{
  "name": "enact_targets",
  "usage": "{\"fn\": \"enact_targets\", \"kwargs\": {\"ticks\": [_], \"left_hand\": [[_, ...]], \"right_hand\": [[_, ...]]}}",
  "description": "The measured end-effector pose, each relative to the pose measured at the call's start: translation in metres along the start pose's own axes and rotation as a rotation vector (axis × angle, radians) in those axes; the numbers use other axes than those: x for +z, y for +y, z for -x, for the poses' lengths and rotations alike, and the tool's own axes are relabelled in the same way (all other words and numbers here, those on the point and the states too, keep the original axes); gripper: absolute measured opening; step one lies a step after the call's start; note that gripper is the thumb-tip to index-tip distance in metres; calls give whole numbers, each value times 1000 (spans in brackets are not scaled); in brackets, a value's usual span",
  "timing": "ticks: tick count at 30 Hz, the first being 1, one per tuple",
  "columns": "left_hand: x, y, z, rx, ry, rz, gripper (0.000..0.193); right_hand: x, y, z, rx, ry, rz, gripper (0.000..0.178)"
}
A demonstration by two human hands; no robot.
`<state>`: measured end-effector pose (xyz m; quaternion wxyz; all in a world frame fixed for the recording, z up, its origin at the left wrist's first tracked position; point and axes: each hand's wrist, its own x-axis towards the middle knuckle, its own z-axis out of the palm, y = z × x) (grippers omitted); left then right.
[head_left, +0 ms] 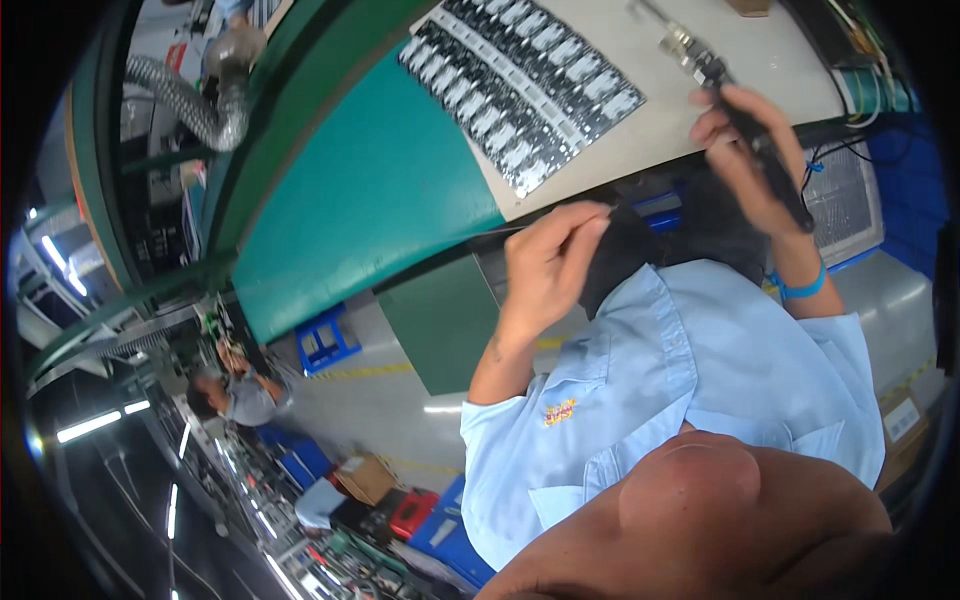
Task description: The person positions a circuit board panel on the workstation and solders components on it using a soldering iron and solder wire.
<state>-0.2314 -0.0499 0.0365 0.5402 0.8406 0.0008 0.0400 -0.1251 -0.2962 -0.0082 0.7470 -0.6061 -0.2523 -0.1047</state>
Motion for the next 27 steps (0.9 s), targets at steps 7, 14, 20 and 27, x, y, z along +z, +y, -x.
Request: {"fn": "enact_targets", "kwargs": {"ticks": [7, 14, 20, 27], "left_hand": [[44, -21, 13, -47, -8, 122, 18], [29, -21, 6, 189, 86, -113, 12], [6, -30, 4, 296, 268, -345, 11], [-5, -39, 3, 124, 412, -488, 13]], "right_hand": [[38, -2, 17, 97, -264, -58, 61], [42, -1, 21, 107, -267, -27, 57], [38, -4, 14, 110, -228, 32, 54], [17, -21, 13, 136, -282, 175, 51]]}}
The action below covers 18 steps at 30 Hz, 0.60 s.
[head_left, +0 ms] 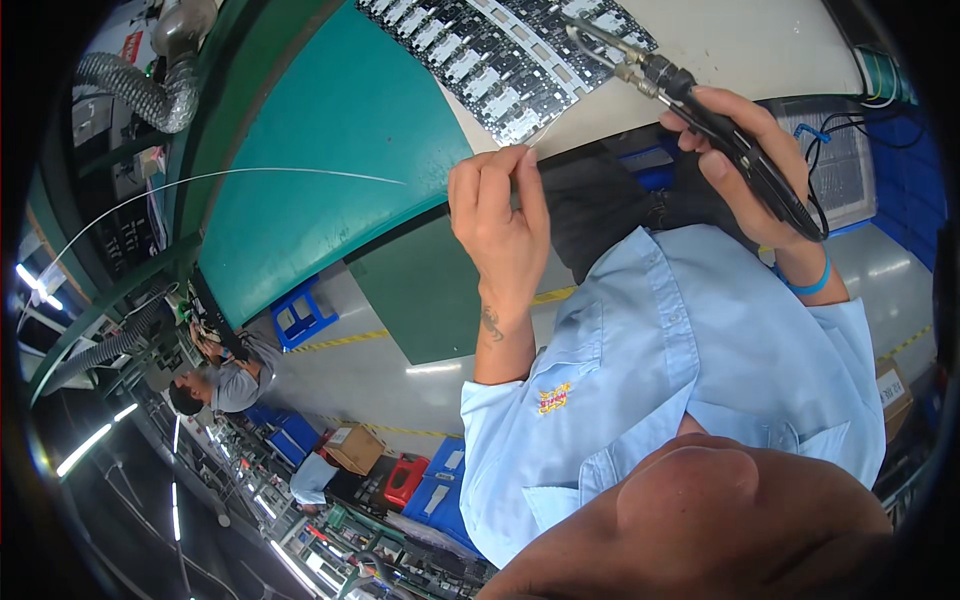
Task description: The person positions a circuit board panel on the workstation and solders components on it using a soldering iron and solder wire.
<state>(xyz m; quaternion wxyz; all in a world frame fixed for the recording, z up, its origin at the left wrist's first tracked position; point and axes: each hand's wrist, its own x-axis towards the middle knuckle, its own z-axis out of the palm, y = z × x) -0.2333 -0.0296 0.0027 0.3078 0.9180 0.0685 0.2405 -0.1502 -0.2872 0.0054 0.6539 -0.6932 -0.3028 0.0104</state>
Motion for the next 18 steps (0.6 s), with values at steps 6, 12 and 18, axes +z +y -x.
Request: {"fn": "enact_targets", "kwargs": {"ticks": [6, 12, 18], "left_hand": [[20, 8, 3, 79, 24, -65, 10], [31, 9, 5, 164, 39, -135, 11], [31, 8, 7, 160, 7, -162, 13]], "right_hand": [[-1, -8, 5, 8, -56, 93, 49], [-1, 0, 6, 14, -53, 104, 46], [0, 2, 5, 12, -62, 86, 45]]}}
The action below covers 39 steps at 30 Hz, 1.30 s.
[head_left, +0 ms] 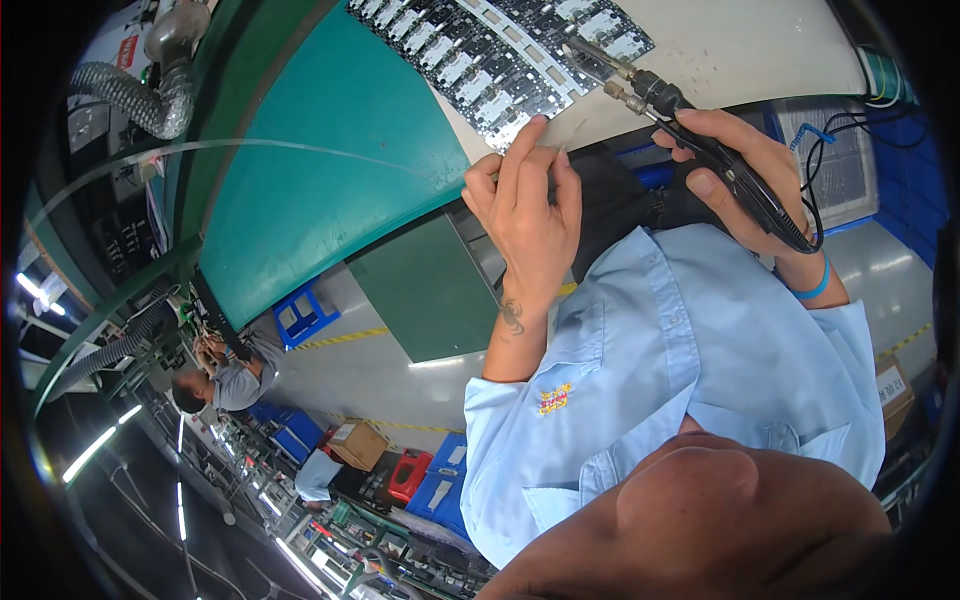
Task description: The person positions a circuit board panel on the workstation and solders components on it using a soldering iron and solder wire.
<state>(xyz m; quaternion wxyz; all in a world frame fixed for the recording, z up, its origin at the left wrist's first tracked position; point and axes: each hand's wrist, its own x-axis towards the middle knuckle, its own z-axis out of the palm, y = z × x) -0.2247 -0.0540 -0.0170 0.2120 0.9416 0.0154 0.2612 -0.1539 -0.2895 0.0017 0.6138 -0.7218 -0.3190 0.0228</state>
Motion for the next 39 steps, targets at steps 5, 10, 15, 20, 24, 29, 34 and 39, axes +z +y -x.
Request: {"fn": "enact_targets", "kwargs": {"ticks": [5, 10, 15, 20, 24, 29, 34, 39], "left_hand": [[-1, -1, 1, 9, -2, 4, 13], [-2, -1, 0, 19, -12, -8, 13], [-3, -1, -1, 26, 32, 18, 15], [-4, -5, -1, -20, 91, 43, 16], [-2, -2, 0, -47, 101, 57, 16], [4, 3, 3, -74, 95, 70, 15], [7, -3, 9, -126, 155, 76, 14], [5, -10, 17, -157, 204, 86, 16]], "right_hand": [[-1, 0, -1, 4, -13, -4, 45], [1, 0, -3, -11, -11, 0, 44], [0, -1, -3, -16, -2, 1, 45], [0, -1, -2, 4, 21, -13, 46], [-2, -4, 0, 28, 6, -25, 48], [-10, -7, -3, -2, -57, 7, 50], [-8, -2, -15, -42, -5, 99, 47], [-7, 15, -30, -66, 79, 248, 43]]}}
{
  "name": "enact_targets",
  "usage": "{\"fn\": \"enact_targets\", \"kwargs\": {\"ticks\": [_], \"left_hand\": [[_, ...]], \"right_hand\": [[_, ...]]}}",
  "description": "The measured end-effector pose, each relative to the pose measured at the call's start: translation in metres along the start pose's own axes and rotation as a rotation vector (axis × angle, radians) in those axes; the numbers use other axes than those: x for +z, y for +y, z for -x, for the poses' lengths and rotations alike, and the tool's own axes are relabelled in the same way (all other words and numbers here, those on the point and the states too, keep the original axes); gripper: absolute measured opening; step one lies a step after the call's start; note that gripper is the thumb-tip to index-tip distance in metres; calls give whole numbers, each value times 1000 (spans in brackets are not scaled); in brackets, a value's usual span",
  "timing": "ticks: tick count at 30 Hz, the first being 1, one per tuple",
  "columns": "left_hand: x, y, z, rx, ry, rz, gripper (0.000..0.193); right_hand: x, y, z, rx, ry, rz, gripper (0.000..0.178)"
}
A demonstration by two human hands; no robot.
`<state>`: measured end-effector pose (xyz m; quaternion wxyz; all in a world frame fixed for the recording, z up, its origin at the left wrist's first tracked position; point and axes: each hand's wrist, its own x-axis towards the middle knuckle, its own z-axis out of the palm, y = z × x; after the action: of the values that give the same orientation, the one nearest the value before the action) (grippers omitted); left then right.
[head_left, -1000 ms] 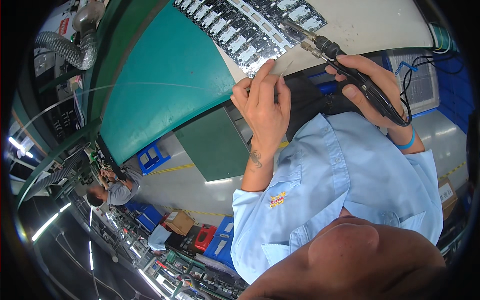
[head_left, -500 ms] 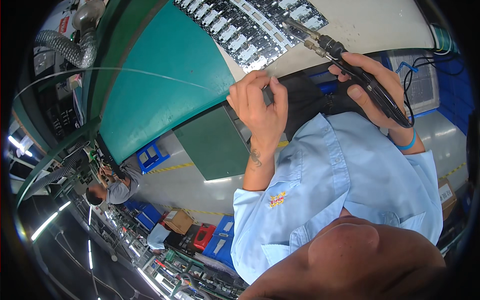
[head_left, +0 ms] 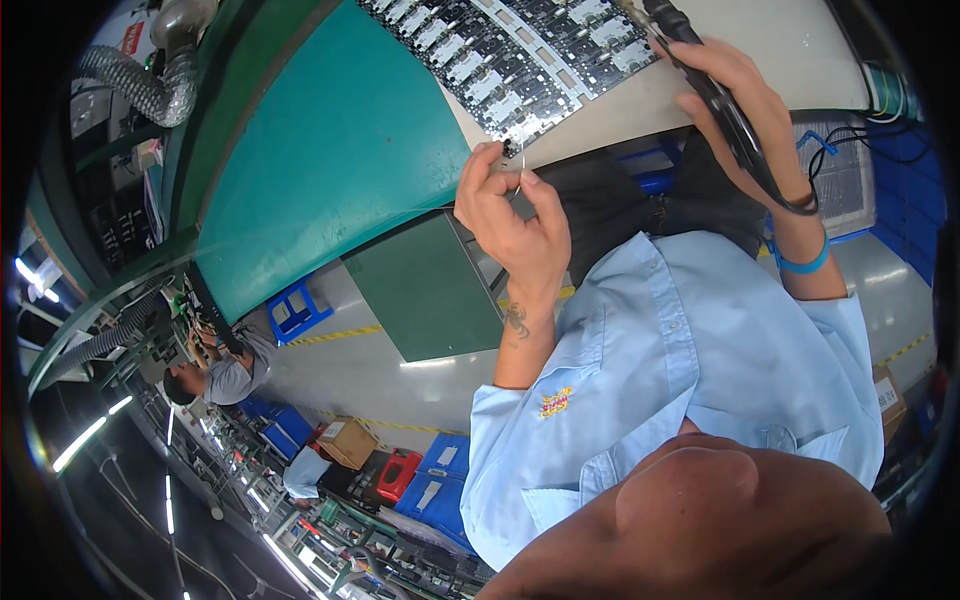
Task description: The person positions a circuit board panel on the workstation and solders components on it using a soldering iron and solder wire.
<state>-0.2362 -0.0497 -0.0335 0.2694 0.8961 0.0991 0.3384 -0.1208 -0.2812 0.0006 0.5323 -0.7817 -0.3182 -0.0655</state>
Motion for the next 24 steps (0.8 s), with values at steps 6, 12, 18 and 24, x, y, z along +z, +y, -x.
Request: {"fn": "enact_targets", "kwargs": {"ticks": [6, 12, 18, 24], "left_hand": [[-2, -1, 3, 4, -26, 11, 18], [-5, 1, 1, -11, -11, 5, 18], [0, 4, 3, -6, 14, -45, 18], [-2, 17, -3, 75, 9, -72, 20]], "right_hand": [[15, 23, -9, -102, -31, 288, 43], [19, 9, -10, -105, 8, 228, 41], [16, 6, -4, -148, -4, 210, 42], [-4, -19, -3, -112, -48, 20, 45]]}}
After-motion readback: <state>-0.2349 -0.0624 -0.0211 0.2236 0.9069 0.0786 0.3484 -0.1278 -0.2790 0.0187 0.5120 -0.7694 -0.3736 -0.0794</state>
